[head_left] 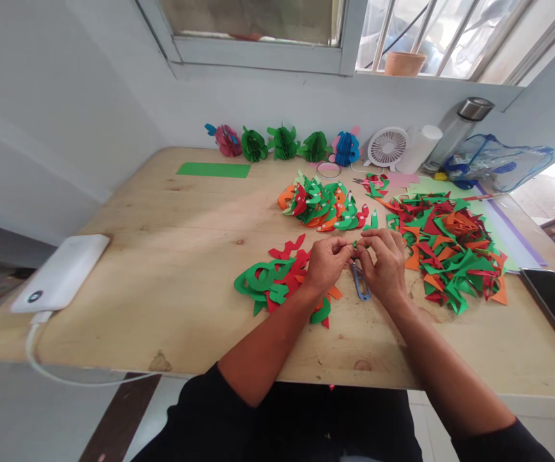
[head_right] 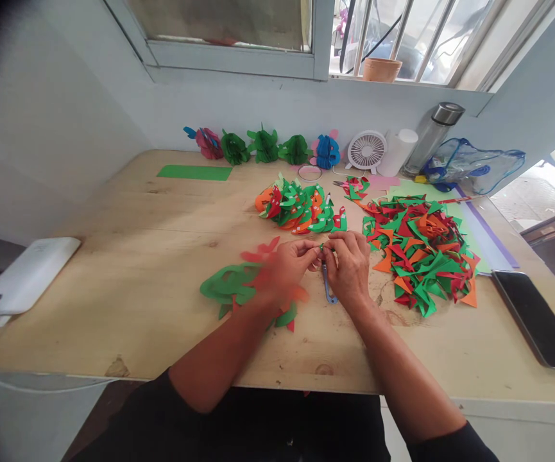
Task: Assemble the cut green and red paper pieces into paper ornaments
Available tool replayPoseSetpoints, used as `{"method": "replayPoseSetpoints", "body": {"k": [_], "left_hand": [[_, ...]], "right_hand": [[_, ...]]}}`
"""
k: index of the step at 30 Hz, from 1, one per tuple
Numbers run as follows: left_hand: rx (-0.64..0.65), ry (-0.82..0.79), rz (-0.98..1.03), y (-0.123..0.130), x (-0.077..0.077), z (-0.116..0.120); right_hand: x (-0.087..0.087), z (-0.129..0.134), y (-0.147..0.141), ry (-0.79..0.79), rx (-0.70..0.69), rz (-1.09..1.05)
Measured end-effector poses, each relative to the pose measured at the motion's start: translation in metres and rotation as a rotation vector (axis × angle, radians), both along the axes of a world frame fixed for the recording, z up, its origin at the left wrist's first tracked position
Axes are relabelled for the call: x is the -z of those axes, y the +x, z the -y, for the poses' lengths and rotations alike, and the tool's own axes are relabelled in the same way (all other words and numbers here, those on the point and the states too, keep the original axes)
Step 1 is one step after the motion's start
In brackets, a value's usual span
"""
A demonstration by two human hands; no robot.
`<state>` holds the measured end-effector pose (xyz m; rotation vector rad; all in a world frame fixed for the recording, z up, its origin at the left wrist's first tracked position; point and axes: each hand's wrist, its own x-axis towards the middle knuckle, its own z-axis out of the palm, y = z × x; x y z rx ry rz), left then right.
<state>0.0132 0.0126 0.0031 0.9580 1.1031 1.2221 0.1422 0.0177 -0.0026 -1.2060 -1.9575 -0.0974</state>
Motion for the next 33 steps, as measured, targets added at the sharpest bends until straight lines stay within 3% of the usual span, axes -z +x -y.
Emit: {"method": "replayPoseSetpoints", "body": {"k": [33], "left_hand": [[-0.005, 0.060, -0.059, 0.0011, 0.0046, -0.0018]], "right_hand": [[0.0001, 0.0007, -0.0029, 0.051, 0.055, -0.005]]}}
